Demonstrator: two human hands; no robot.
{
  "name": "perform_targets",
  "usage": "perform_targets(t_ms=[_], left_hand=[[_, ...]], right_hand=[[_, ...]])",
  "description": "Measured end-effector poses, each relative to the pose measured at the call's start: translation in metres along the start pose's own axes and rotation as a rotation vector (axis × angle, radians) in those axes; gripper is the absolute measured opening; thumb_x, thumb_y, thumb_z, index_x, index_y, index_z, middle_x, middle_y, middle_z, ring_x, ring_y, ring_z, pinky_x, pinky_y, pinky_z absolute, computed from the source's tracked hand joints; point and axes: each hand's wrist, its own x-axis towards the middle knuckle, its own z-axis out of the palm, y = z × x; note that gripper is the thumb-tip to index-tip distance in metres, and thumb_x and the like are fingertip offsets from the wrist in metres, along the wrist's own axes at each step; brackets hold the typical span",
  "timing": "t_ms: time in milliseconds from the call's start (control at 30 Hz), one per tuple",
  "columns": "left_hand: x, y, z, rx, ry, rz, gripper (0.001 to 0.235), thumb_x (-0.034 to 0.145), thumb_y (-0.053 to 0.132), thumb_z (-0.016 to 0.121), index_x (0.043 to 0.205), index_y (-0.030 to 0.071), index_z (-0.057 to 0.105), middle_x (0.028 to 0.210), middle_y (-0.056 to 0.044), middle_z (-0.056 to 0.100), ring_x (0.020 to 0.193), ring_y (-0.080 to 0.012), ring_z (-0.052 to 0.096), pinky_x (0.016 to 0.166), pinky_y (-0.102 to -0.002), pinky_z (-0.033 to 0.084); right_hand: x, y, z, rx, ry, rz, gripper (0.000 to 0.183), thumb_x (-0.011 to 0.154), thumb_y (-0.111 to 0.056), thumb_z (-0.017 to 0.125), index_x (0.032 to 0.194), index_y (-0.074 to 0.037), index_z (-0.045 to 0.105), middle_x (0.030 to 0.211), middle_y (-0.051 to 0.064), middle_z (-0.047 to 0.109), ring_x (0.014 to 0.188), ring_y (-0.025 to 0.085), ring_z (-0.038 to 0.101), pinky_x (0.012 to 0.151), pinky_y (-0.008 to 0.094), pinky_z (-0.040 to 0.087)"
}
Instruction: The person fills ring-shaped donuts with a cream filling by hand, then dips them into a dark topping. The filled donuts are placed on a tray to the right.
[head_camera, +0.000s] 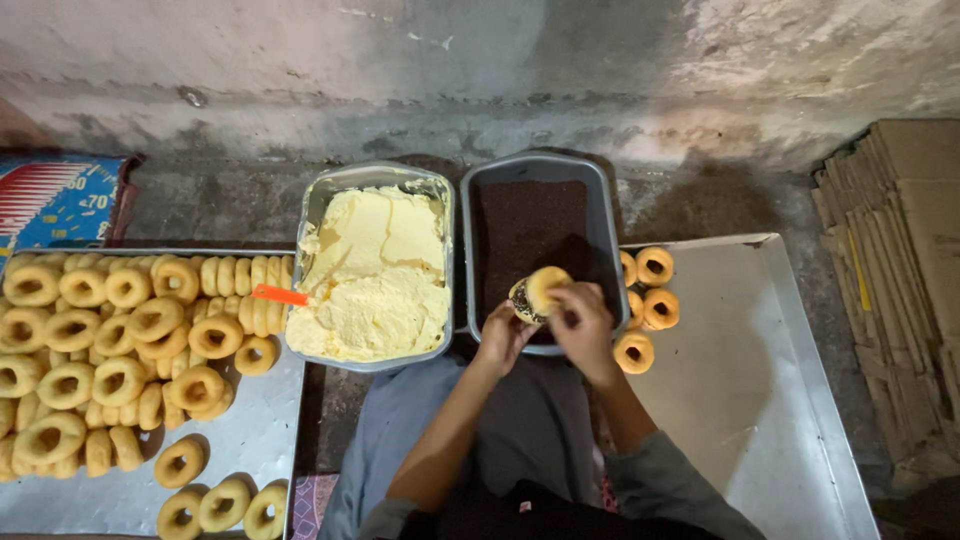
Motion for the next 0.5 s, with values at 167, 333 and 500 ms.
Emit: perform_targets(t_ms=[167,333,500], left_hand=[[0.004,-0.002,0.005,0.007,-0.012,0.022,0.040,0.107,0.018,0.033,0.138,0.003,0.053,0.131,-0.014,0.063,0.121,-0.0271,0.062,0.104,-0.041,0.053],[-0.008,0.022,0.044,0.275,-0.062,-0.112,0.042,0.106,0.023,0.042,0.139,-0.001,0.051,0.141,-0.018,0.055,0.129,-0.0306,0.056,0.102,-0.047,0.058],[-0.050,0.057,0.073,0.757,-0.038,-0.114,0.050,0.098,0.029,0.055,0.145,0.013,0.050,0.155,-0.006,0.040,0.139,-0.0235,0.047,0.098,-0.045,0.060]], right_hand=[[0.024,-0.035,-0.003,-0.241,0.118,-0.166,0.034,0.083,-0.007,0.073,0.117,-0.009,0.069,0.123,0.009,0.069,0.118,0.028,0.063,0.103,0.043,0.053],[0.015,0.021,-0.021,1.031,0.041,1.001,0.050,0.090,-0.024,0.073,0.134,-0.015,0.052,0.120,0.009,0.065,0.110,0.026,0.066,0.100,0.052,0.055],[-0.011,0.121,-0.075,1.137,0.375,0.938,0.036,0.092,-0.027,0.071,0.122,-0.011,0.060,0.114,0.007,0.066,0.102,0.026,0.068,0.081,0.045,0.057]])
